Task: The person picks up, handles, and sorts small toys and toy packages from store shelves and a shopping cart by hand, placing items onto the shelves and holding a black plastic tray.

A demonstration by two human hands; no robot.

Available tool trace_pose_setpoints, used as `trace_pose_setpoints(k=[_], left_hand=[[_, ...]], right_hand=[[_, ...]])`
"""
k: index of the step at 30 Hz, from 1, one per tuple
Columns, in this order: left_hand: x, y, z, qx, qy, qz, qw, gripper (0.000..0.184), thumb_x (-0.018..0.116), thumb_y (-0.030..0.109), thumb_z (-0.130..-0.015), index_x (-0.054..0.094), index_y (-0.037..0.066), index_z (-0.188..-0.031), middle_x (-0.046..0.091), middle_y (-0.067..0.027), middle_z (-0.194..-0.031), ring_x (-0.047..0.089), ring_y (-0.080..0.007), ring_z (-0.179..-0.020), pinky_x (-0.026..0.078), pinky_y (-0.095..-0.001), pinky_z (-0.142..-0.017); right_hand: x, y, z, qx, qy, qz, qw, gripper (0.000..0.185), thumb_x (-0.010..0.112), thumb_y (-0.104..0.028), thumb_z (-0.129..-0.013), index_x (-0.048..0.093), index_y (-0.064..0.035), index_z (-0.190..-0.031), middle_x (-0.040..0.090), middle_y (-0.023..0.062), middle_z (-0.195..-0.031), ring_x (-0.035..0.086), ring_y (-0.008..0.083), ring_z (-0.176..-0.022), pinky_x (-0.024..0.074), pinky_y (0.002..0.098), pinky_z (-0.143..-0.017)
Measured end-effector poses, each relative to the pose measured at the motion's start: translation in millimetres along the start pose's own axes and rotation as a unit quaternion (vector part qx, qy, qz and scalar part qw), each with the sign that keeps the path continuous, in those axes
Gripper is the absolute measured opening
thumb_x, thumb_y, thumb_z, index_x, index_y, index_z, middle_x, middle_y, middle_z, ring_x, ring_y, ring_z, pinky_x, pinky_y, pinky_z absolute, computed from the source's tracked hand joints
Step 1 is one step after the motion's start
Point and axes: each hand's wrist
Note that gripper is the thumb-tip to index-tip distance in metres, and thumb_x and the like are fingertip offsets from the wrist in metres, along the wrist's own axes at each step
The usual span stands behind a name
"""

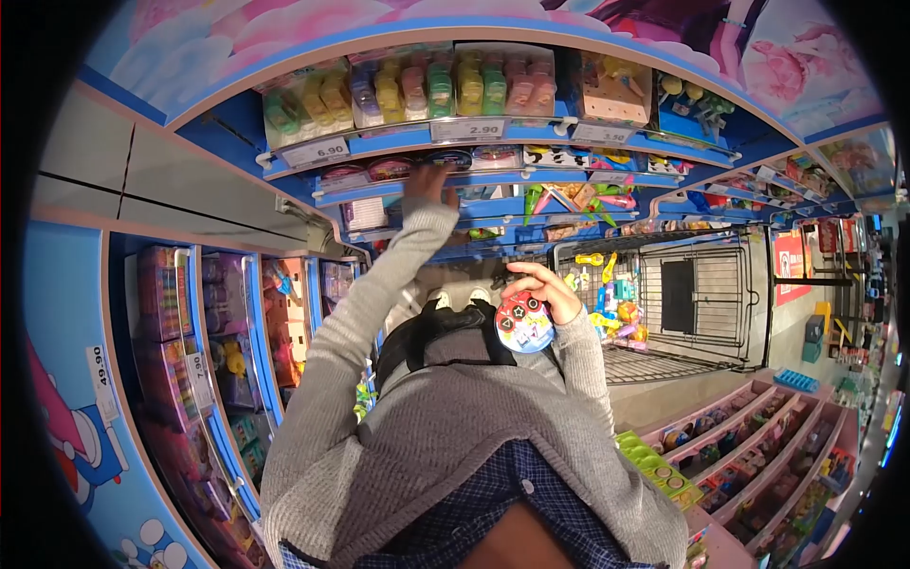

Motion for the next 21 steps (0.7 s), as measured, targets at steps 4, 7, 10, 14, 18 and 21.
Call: trace_pose_setpoints(k=[4,7,10,14,18,21], left_hand=[[-2,13,39,-0.093,-0.146,0.240,0.955,0.022,0.057,0.009,-0.068,0.058,0.007,-0.090,0.053,-0.0130,-0.089,0.051,-0.0302,-0.084,0.041,-0.0370,-0.075],[-6,13,31,-0.082,-0.124,0.195,0.969,0.024,0.057,0.009,-0.067,0.056,0.009,-0.091,0.052,-0.0126,-0.092,0.050,-0.0303,-0.087,0.041,-0.0371,-0.076],[-2,2,3,-0.043,-0.025,0.124,0.991,0.030,0.059,0.012,-0.067,0.055,0.013,-0.096,0.052,-0.0106,-0.094,0.050,-0.0302,-0.088,0.041,-0.0411,-0.075],[9,-16,-23,0.018,0.009,0.001,1.000,0.034,0.063,0.019,-0.067,0.055,0.012,-0.100,0.052,-0.0111,-0.094,0.051,-0.0289,-0.085,0.041,-0.0398,-0.071],[24,-26,-21,0.057,0.001,-0.066,0.996,0.039,0.064,0.022,-0.068,0.053,0.013,-0.104,0.051,-0.0103,-0.098,0.051,-0.0274,-0.086,0.040,-0.0403,-0.071],[31,-29,-19,0.068,0.029,-0.075,0.994,0.037,0.062,0.020,-0.069,0.052,0.014,-0.105,0.051,-0.0095,-0.098,0.052,-0.0272,-0.085,0.040,-0.0399,-0.071]], right_hand=[[1,1,2,-0.008,-0.003,0.002,1.000,0.055,0.036,-0.001,-0.065,0.035,0.0012,-0.121,0.058,0.0163,-0.097,0.055,0.0188,-0.091,0.0399,0.0248,-0.081],[-1,2,0,0.005,-0.003,-0.013,1.000,0.056,0.036,0.000,-0.065,0.035,0.0010,-0.121,0.058,0.0166,-0.098,0.055,0.0187,-0.091,0.0403,0.0251,-0.082],[0,1,-3,0.009,-0.011,-0.002,1.000,0.056,0.036,0.001,-0.064,0.036,0.0012,-0.120,0.058,0.0168,-0.098,0.055,0.0186,-0.092,0.0402,0.0254,-0.082],[2,5,-6,0.013,-0.022,-0.015,1.000,0.055,0.036,0.001,-0.064,0.036,0.0026,-0.119,0.058,0.0169,-0.098,0.054,0.0185,-0.092,0.0399,0.0258,-0.083],[2,4,-5,0.021,-0.020,-0.011,1.000,0.054,0.036,0.001,-0.064,0.037,0.0035,-0.118,0.058,0.0169,-0.098,0.054,0.0188,-0.093,0.0396,0.0263,-0.084],[3,4,-4,0.012,-0.012,-0.002,1.000,0.054,0.036,0.001,-0.064,0.037,0.0035,-0.118,0.058,0.0169,-0.098,0.054,0.0193,-0.092,0.0397,0.0263,-0.084]])
Point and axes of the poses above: each hand's wrist, its own z-axis away from the middle knuckle, its own x-axis out of the palm, y = z × x
